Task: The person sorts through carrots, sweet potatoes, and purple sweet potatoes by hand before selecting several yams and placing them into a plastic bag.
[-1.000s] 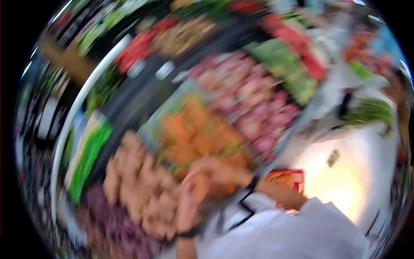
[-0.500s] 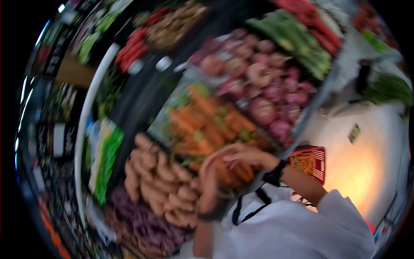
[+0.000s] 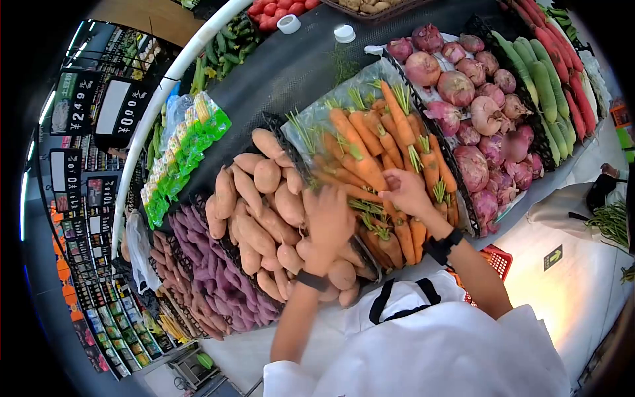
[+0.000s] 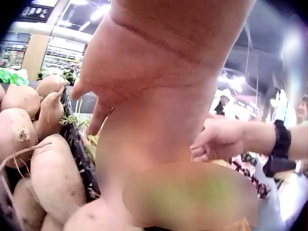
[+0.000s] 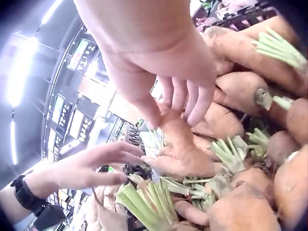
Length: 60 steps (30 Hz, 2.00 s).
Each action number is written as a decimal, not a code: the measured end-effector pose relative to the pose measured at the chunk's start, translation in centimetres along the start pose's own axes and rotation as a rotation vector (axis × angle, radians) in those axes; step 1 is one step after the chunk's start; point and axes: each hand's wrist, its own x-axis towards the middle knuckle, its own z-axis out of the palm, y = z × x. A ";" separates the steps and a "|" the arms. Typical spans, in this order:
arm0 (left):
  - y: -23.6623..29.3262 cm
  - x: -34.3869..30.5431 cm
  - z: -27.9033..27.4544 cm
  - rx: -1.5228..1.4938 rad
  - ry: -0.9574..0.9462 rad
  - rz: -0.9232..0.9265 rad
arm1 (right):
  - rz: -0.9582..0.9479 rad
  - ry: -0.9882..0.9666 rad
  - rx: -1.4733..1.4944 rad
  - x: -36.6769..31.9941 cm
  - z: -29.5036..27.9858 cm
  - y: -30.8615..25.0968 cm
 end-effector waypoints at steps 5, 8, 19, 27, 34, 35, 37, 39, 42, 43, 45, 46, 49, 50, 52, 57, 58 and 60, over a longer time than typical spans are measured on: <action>-2.4 -0.5 3.6 0.242 -0.193 0.088 | -0.169 0.106 -0.397 0.7 2.2 -2.3; -2.5 -0.2 4.1 0.297 -0.179 0.088 | -0.191 0.110 -0.595 0.7 3.1 -1.6; -2.4 1.3 -2.4 0.144 -0.359 -0.026 | -0.454 0.024 -0.970 0.3 4.9 1.2; -4.5 2.8 -9.9 -0.044 -0.238 -0.155 | -0.405 0.123 -0.755 0.6 4.8 -2.2; -6.0 2.9 -10.4 -0.130 -0.344 -0.151 | -0.322 0.048 -0.871 0.9 5.2 -3.4; -6.0 2.6 -10.7 -0.177 -0.347 -0.188 | -0.307 -0.012 -0.820 -0.2 5.2 -3.4; -6.1 2.2 -11.1 -0.158 -0.333 -0.174 | -0.246 -0.097 -0.899 -1.8 5.0 -2.1; -6.1 1.6 -11.1 -0.139 -0.326 -0.148 | -0.184 -0.238 -0.980 -2.5 4.9 -0.1; -6.0 0.8 -10.8 -0.163 -0.260 -0.133 | -0.264 -0.155 -1.015 -3.0 6.1 1.6; -6.0 0.7 -10.7 -0.191 -0.263 -0.139 | -0.266 -0.157 -1.015 -3.0 6.3 1.7; -5.8 0.3 -10.9 -0.218 -0.266 -0.148 | -0.243 -0.144 -0.990 -3.1 6.6 2.0; -5.5 0.3 -11.4 -0.180 -0.261 -0.169 | -0.247 -0.144 -0.989 -3.3 6.4 2.0; -6.3 0.3 -12.3 -0.153 -0.225 -0.158 | 0.001 -0.265 -0.838 -3.3 3.5 0.6; -6.5 0.1 -12.5 -0.178 -0.221 -0.126 | 0.025 -0.291 -0.707 -4.0 1.7 -1.1; -7.1 0.6 -12.3 -0.240 -0.240 -0.145 | 0.054 -0.318 -0.574 -4.8 -0.1 -2.1; -6.1 4.2 -7.3 -0.263 -0.455 -0.159 | 0.066 -0.122 -0.376 -6.5 -2.1 -2.5; -5.6 4.9 -6.3 -0.260 -0.451 -0.147 | 0.128 -0.106 -0.344 -6.6 -2.0 -2.6; -5.0 6.3 -4.9 -0.027 -0.390 0.096 | 0.140 -0.087 -0.299 -6.2 -1.4 -1.4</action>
